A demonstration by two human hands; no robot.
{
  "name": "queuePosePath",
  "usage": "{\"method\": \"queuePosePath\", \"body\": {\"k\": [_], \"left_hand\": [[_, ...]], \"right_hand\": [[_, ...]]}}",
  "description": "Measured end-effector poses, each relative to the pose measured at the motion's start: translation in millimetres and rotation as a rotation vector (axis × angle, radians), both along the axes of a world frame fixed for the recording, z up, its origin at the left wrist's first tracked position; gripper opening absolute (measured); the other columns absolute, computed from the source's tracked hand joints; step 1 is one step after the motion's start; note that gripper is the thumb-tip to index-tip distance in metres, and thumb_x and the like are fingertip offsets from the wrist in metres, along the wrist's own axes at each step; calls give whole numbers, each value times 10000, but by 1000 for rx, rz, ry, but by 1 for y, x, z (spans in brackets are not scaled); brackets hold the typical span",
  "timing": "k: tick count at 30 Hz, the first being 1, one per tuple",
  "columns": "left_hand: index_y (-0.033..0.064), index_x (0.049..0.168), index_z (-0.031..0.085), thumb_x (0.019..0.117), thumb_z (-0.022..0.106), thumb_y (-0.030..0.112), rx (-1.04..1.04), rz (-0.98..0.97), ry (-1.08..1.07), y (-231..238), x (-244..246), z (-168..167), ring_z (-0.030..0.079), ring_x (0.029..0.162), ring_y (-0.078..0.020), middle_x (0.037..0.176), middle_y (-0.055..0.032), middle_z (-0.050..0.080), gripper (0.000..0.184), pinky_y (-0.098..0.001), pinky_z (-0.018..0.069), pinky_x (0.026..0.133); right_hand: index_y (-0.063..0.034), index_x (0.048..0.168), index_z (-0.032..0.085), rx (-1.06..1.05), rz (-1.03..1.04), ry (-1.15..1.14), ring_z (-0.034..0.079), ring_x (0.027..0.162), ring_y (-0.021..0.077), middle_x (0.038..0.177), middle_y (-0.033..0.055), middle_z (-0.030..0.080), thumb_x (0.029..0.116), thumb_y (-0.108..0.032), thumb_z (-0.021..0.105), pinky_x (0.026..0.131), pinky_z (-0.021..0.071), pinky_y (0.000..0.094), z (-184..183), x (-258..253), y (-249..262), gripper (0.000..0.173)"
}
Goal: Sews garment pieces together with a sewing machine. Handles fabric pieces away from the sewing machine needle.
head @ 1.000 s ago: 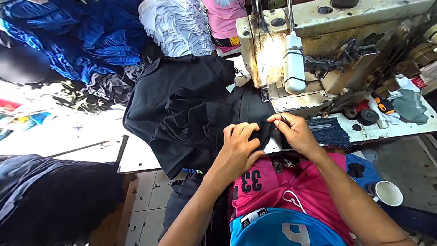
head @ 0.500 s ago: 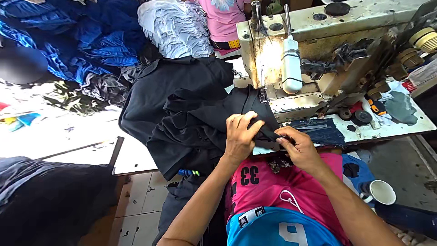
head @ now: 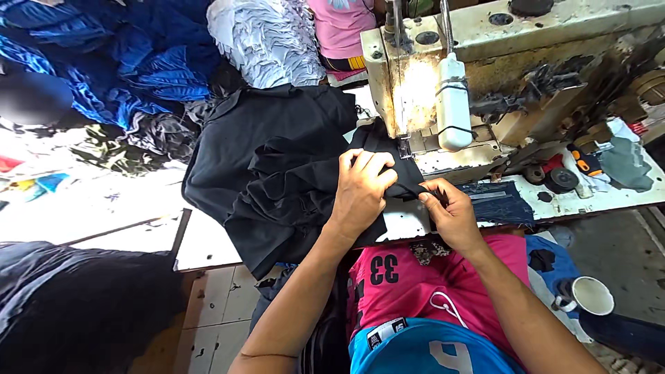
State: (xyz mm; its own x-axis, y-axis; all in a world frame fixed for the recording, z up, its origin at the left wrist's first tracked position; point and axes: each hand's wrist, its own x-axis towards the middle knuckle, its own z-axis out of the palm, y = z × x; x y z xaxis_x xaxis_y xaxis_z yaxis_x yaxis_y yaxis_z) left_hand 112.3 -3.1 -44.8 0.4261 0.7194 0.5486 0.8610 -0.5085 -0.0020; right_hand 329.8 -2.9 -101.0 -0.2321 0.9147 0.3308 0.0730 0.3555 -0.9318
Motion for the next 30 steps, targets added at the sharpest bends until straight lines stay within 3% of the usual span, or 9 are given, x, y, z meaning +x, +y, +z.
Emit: {"method": "queuePosePath", "body": {"k": [2,6,9,11,13,15,17,20,30], "left_hand": [[117,866,742,858,606,12,-35,-18,8,2,-6,6,598,1165,-290,1190,-66,680,172,-572,361,1075],[114,866,741,870,605,58,-138,-80,-27,-3,-13,13,597,1141,-271,1174,-58,670,147,-520,422,1022],[129,890,712,840,679,145,-204,-39,-113,-14,-8,6,574,1186,-263,1286,-63,619,63,-496,461,981],[135,1041,702,809,795,299,-108,27,-224,-21,4,-9,521,1288,-312,1437,-116,532,300,-519,446,1046],[157,1284,672,825,817,436,56,45,-290,-21,20,-29,462,1382,-350,1493,-156,498,556,-586,328,1172],[157,1364,655,891,770,350,146,-2,-305,-15,29,-43,496,1390,-326,1474,-132,558,524,-636,254,1211],[129,1269,727,937,678,160,177,-64,-326,-4,29,-48,594,1308,-270,1360,-79,672,337,-643,286,1197],[114,1119,786,943,651,90,162,-102,-284,3,17,-41,680,1155,-231,1184,-48,750,223,-608,349,1171],[132,1057,794,953,572,47,30,-113,-44,7,-4,-11,687,1083,-243,1154,-24,755,259,-577,359,1153]], "right_hand": [[-105,1114,696,10,19,-1,592,648,114,867,22,665,1020,-143,613,576,524,284,2,-2,6,131],[-91,1126,683,243,67,-230,663,914,87,1076,13,681,1038,-112,562,800,588,291,7,1,14,151],[-83,1076,701,372,105,-349,672,923,98,1103,27,684,1005,-100,615,792,599,304,9,3,13,112],[-75,1050,707,372,138,-307,679,964,93,1104,26,693,997,-83,625,824,602,291,12,6,10,98],[-40,1046,715,335,167,-160,686,995,109,1098,46,707,981,-32,638,858,606,285,18,7,6,101],[-21,1047,719,297,176,-52,693,960,120,1077,59,716,963,0,649,834,610,285,22,7,2,112],[-28,1049,715,246,156,-11,683,866,106,1047,50,716,960,-3,660,757,605,264,26,8,0,108],[-43,1055,713,191,130,-6,669,807,99,1036,40,718,964,-19,665,701,591,252,26,13,-4,106],[-59,1049,710,56,30,79,660,743,103,1030,42,732,963,-33,660,634,567,251,5,5,-1,102]]}}
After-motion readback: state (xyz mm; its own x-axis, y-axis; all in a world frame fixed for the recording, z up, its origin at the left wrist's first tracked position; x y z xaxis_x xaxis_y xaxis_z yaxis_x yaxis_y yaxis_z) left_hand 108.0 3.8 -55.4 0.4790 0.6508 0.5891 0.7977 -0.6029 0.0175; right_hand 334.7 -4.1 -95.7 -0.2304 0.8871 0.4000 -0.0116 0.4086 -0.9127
